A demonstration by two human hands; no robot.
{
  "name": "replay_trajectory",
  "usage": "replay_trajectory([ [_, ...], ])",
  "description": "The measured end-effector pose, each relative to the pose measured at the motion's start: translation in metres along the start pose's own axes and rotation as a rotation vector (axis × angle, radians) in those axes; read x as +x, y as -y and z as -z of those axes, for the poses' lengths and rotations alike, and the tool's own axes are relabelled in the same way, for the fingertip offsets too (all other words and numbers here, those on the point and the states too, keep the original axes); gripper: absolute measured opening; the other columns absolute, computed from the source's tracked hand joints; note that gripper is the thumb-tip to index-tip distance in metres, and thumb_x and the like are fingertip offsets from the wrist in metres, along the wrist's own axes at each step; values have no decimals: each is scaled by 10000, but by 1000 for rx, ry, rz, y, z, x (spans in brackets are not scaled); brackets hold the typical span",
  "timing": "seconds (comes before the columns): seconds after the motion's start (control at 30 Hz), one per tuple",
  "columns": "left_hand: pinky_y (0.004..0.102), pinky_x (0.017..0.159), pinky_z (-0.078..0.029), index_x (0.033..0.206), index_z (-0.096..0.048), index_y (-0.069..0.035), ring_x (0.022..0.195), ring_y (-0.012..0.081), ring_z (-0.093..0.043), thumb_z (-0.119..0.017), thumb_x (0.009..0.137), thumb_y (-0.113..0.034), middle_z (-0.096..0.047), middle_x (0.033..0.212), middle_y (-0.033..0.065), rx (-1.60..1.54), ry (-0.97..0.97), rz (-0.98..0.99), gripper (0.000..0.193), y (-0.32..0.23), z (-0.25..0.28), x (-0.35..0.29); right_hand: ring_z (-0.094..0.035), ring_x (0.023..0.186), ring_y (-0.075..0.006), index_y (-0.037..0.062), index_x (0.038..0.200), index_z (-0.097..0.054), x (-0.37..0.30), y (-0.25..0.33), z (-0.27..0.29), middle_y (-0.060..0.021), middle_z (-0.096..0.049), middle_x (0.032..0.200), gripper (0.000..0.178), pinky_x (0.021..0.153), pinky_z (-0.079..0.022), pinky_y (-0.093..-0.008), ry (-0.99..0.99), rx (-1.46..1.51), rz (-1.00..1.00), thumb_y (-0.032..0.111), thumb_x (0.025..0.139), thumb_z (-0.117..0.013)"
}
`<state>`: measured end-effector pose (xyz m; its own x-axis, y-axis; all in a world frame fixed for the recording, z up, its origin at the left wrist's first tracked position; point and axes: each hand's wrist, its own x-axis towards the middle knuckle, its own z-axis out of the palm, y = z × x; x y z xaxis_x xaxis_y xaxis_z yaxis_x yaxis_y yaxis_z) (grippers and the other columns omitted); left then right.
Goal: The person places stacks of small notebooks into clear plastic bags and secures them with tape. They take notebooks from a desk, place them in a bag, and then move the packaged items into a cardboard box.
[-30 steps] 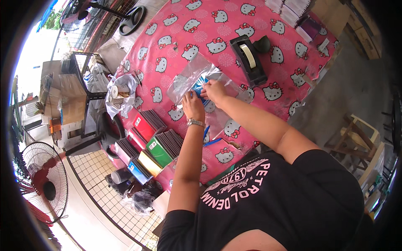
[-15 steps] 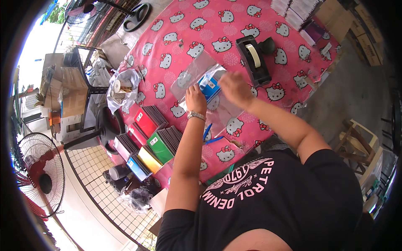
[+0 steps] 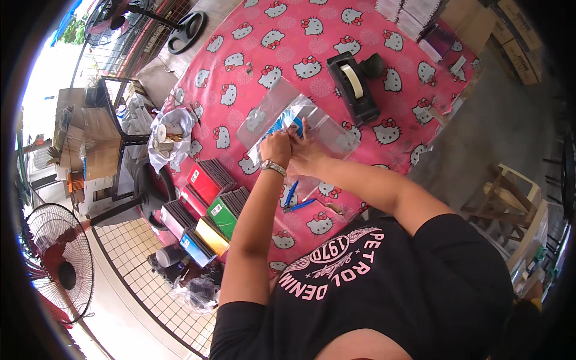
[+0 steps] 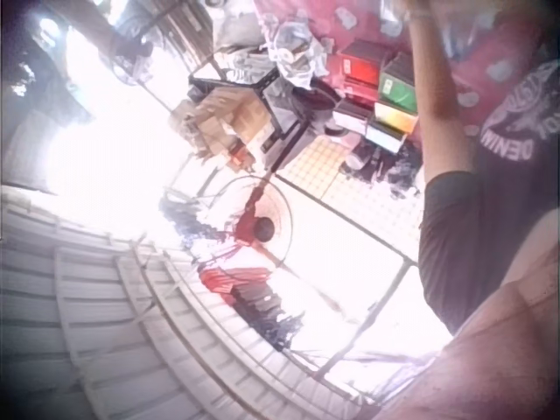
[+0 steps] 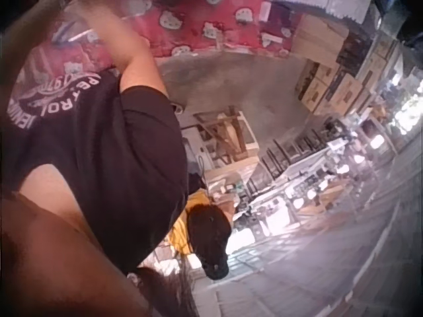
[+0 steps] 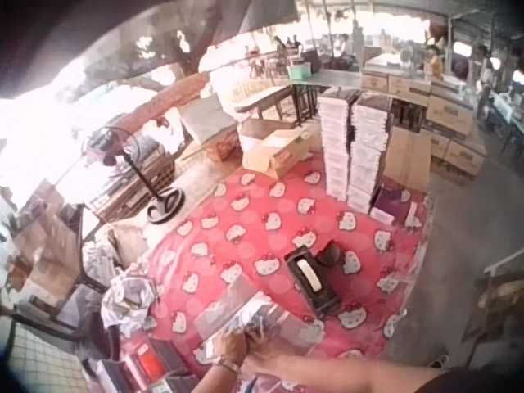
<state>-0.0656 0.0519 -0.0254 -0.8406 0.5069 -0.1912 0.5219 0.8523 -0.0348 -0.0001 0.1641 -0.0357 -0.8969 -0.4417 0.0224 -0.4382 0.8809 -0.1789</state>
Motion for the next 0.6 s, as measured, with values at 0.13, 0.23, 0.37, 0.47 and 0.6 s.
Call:
replay_trajectory([
  [0.13,372,628,-565,939,-648,20,835,287,-686,-512,875,-112,-685,926,154,37,50,54,199,0,0,-6,-394,1278,-369,82,1230,-569,-35,-49,33,-178,-483,1337,575,1047,-271,-544,-357,359,-177,446,793,-654],
  [0.23,373,704,-569,1109,-578,80,916,305,-678,-442,922,-92,-650,1088,224,37,11,71,289,-6,-8,-12,-541,967,-279,59,1037,-641,-93,-136,45,-136,-607,1042,301,797,-435,-417,-566,372,-749,216,793,-720],
  [0.37,415,904,-504,1330,-431,92,1184,347,-554,-447,918,-186,-499,1320,282,37,65,172,497,-11,-20,-18,-540,669,-123,38,923,-666,-115,-164,36,-12,-591,733,146,605,-459,-302,-324,1266,-1093,163,850,-688],
  [0.47,453,1016,-415,1345,-399,108,1224,352,-520,-441,913,-191,-459,1358,289,-83,83,239,527,-22,-11,-18,-481,581,-41,36,865,-672,-114,-156,42,53,-543,667,127,515,-429,-228,-312,1376,-1206,161,860,-689],
  [0.6,496,1126,-238,1360,-342,145,1269,395,-465,-492,889,-231,-427,1371,319,87,167,97,621,-28,7,-17,-494,630,-43,53,898,-666,-126,-165,34,40,-525,681,93,560,-454,-232,-365,1562,-1071,143,875,-667],
])
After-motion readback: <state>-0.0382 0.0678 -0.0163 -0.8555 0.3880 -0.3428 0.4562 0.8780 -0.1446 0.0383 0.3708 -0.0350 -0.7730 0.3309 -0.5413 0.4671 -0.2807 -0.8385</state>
